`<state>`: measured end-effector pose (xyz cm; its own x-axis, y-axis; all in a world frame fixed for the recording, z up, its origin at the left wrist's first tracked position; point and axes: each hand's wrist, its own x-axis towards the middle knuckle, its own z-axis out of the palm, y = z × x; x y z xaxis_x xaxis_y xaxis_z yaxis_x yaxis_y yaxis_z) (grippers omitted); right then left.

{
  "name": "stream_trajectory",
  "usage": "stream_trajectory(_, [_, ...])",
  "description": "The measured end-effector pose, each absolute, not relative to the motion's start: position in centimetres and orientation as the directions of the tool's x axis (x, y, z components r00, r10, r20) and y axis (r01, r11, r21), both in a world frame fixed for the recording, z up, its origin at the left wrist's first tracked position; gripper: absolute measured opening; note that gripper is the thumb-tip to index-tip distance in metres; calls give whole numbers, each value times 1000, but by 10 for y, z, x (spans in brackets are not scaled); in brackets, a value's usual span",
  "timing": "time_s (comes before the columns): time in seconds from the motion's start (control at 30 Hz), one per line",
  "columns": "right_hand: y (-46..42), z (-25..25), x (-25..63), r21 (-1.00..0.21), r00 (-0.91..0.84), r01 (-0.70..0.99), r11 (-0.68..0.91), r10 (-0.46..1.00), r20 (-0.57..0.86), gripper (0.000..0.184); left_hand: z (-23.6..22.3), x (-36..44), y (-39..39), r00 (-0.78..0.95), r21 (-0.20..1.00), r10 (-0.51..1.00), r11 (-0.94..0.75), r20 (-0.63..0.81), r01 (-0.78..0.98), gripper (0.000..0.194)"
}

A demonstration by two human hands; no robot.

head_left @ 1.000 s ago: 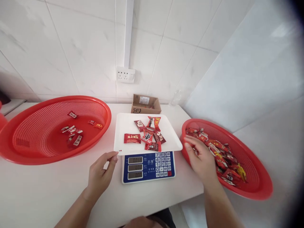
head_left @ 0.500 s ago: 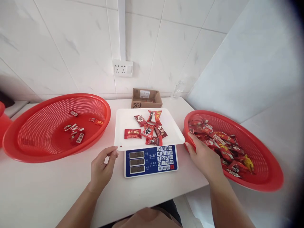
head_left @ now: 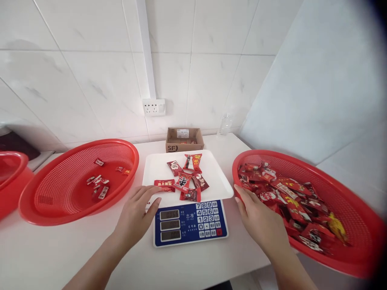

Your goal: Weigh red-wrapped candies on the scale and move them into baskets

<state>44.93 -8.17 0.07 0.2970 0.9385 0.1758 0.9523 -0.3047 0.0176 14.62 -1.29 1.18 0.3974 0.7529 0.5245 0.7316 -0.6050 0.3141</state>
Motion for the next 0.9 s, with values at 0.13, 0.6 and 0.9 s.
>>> stream_trajectory(0.13, [-83, -4, 453, 17, 267, 961, -275, 943, 198, 44, 36, 180, 17, 514, 349, 782, -619, 351, 703, 29])
stream_trajectory(0.6, [-85, -3, 455, -42, 215, 977, -211, 955, 202, 46, 49, 300, 109, 548, 191, 833, -553, 83, 811, 39])
stream_trajectory(0.9, [-88, 2, 455, -71, 232, 972, -222, 953, 192, 44, 92, 283, 91, 422, 636, 847, -525, 324, 565, 48])
